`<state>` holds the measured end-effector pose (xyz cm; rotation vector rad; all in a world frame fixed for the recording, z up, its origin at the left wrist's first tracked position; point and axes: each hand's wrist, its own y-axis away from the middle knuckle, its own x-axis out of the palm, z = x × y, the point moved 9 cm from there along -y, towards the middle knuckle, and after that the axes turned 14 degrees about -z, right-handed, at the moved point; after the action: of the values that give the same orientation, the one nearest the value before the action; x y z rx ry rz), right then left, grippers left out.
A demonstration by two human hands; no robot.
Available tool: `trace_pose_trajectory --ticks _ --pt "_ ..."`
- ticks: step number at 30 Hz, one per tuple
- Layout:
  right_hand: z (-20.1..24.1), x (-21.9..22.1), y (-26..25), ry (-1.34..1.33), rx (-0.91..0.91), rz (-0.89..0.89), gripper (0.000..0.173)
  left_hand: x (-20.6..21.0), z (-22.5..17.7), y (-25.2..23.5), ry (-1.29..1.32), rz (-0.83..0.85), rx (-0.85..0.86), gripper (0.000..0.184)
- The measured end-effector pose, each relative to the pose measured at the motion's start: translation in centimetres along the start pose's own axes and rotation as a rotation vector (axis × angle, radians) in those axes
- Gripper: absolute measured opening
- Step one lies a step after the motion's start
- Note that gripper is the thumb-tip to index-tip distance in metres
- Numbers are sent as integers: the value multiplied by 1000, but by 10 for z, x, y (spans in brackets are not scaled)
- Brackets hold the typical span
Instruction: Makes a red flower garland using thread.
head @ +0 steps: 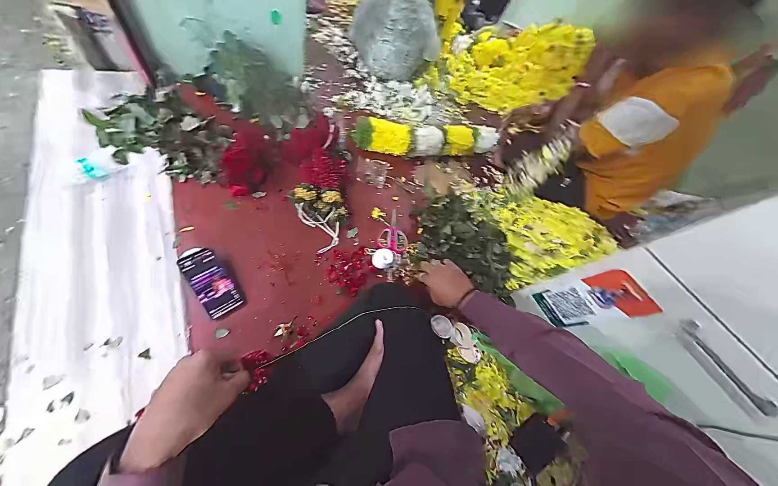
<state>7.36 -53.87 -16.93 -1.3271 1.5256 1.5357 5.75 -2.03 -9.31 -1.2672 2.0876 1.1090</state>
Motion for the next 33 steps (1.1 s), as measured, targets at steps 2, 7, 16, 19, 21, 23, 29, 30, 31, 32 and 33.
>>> trace_pose_trajectory --ticks 2,7,16,19,21,23,29,30,31,32,33 --pt "-18 -20 -3 -100 171 -61 28 0 -1 2 -7 29 -28 19" --pt "-81 -5 -2 -236 500 -15 37 5 -2 -1 -16 58 -59 23" --pt "-90 80 12 -475 672 212 28 6 -3 -1 -22 63 -39 21" --pt "-98 52 20 -826 844 69 37 8 -4 -2 -19 69 -31 22" --pt "-98 8 22 -821 821 -170 33 7 -5 -1 -17 64 -31 22" --pt "-93 -38 28 -762 742 -463 30 7 -5 -1 -27 59 -35 22" --pt "-38 -118 13 -1319 600 -852 41 5 -5 -4 76 23 -81 23" --pt "-11 -125 1 -1462 548 -772 41 5 -3 -3 120 17 -103 22" --pt "23 -130 -10 -1597 485 -662 39 5 -2 -3 170 17 -130 22" --pt "61 -132 -20 -1728 417 -544 36 4 1 -1 221 15 -156 24" --pt "102 -133 -29 -1870 364 -428 33 3 3 0 276 5 -182 27"
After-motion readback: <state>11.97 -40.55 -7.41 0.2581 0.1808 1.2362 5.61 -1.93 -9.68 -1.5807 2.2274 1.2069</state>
